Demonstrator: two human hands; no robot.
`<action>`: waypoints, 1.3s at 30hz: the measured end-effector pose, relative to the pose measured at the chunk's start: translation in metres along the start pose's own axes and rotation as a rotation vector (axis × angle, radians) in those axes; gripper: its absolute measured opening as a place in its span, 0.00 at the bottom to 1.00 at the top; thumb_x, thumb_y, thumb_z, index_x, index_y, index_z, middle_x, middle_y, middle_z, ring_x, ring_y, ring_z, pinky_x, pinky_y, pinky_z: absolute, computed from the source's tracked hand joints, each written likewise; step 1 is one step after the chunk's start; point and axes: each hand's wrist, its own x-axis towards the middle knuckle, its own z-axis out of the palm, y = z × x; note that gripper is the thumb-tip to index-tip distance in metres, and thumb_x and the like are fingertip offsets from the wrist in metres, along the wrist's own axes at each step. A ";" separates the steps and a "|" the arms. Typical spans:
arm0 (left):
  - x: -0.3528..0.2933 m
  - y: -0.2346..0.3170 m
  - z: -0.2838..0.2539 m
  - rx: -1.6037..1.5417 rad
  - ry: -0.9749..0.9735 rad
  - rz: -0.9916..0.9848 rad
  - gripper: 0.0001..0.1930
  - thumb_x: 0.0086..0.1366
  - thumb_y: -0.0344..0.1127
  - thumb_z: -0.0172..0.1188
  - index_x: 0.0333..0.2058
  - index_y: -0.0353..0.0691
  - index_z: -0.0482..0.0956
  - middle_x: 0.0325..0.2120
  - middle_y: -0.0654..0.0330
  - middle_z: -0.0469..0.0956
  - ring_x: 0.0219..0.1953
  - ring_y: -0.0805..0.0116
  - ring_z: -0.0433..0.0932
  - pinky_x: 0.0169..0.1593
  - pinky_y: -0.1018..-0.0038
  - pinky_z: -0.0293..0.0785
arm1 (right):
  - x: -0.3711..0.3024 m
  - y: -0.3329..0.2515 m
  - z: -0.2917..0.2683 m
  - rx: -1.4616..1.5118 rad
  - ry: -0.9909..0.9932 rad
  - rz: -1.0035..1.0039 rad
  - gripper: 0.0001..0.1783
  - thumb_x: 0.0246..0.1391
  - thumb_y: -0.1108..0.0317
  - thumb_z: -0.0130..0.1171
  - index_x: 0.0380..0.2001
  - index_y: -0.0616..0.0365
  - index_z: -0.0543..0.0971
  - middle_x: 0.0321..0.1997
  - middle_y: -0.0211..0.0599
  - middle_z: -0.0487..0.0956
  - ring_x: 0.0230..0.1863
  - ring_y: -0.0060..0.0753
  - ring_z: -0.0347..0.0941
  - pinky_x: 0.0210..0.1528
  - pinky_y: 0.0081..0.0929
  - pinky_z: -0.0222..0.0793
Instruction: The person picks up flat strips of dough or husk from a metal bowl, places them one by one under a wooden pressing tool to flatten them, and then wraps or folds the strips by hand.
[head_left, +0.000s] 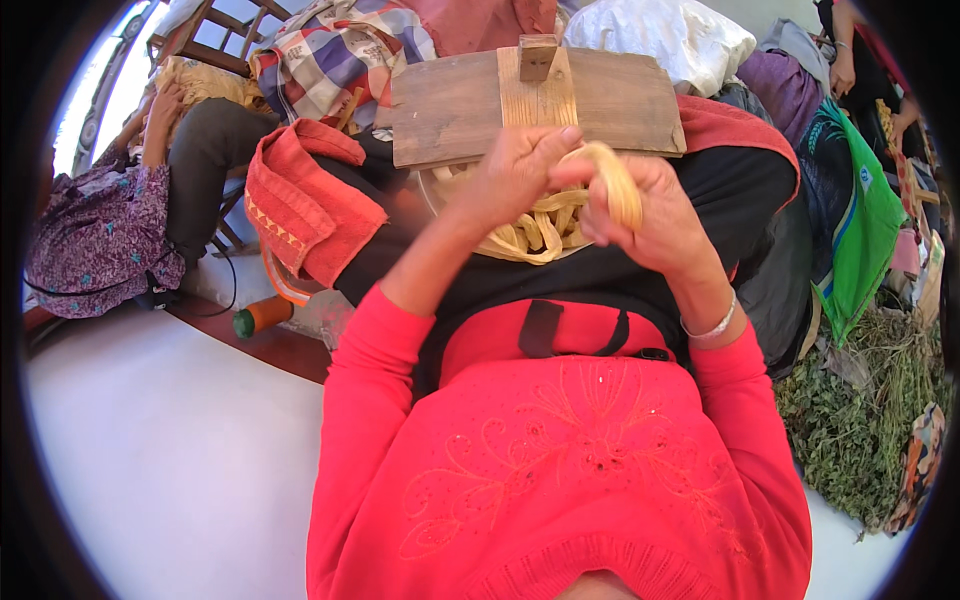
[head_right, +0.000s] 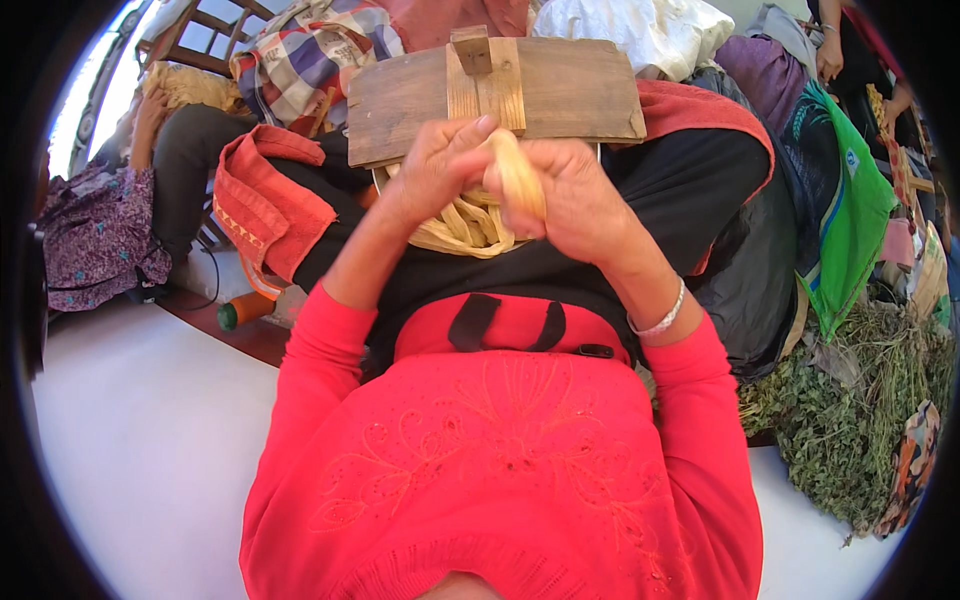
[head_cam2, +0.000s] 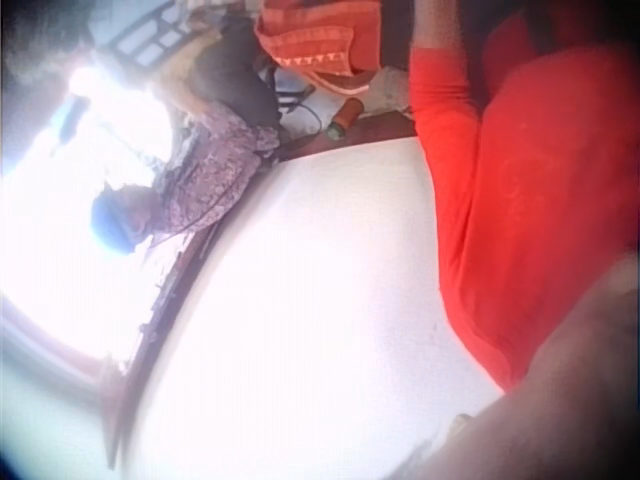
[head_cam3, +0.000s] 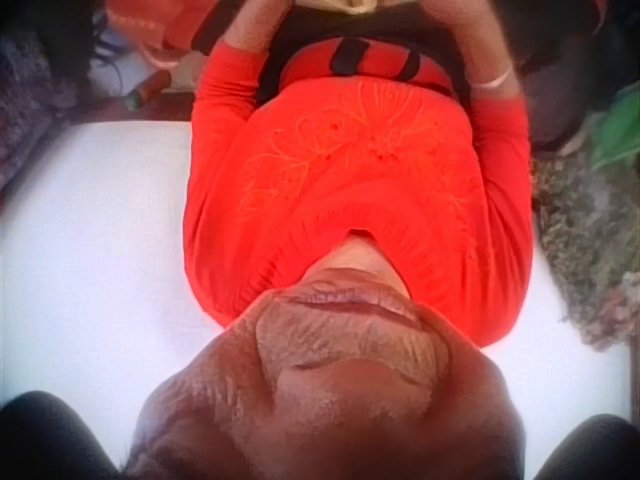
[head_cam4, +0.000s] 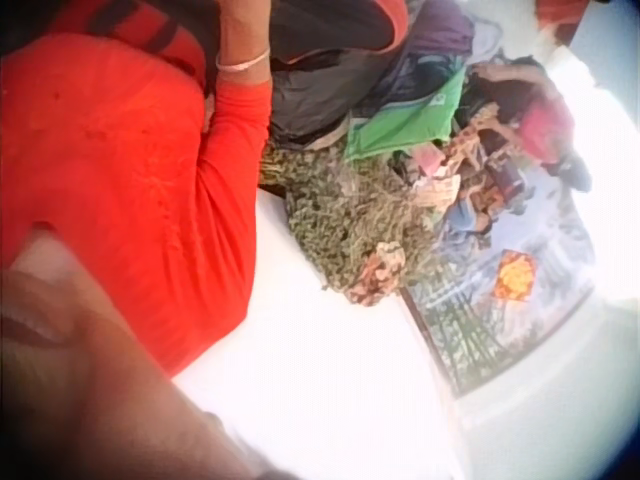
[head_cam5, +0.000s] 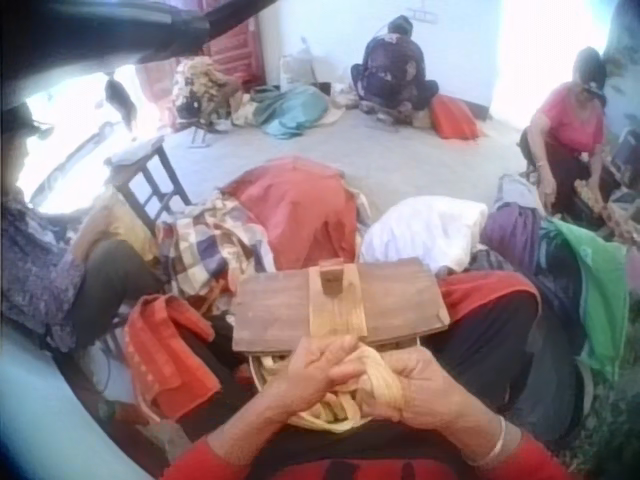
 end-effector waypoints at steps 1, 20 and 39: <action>-0.008 -0.003 0.008 -0.146 -0.008 0.029 0.15 0.70 0.42 0.49 0.37 0.35 0.78 0.16 0.70 0.65 0.17 0.84 0.58 0.20 0.83 0.53 | 0.008 0.007 -0.009 -0.131 0.089 -0.132 0.13 0.61 0.63 0.55 0.39 0.60 0.82 0.17 0.22 0.70 0.17 0.10 0.58 0.19 0.13 0.52; -0.016 -0.039 0.033 0.854 0.401 0.358 0.04 0.62 0.30 0.56 0.36 0.38 0.75 0.22 0.57 0.76 0.25 0.58 0.76 0.30 0.68 0.70 | 0.017 0.058 -0.048 -1.224 0.462 -0.249 0.08 0.56 0.64 0.56 0.33 0.55 0.81 0.27 0.28 0.79 0.25 0.33 0.74 0.28 0.29 0.67; 0.003 -0.048 0.030 0.486 0.305 0.137 0.15 0.64 0.39 0.50 0.38 0.32 0.75 0.26 0.53 0.76 0.30 0.55 0.77 0.35 0.65 0.71 | 0.019 0.065 -0.038 -1.133 0.483 -0.534 0.04 0.47 0.77 0.57 0.27 0.62 0.80 0.43 0.40 0.76 0.45 0.42 0.69 0.49 0.32 0.65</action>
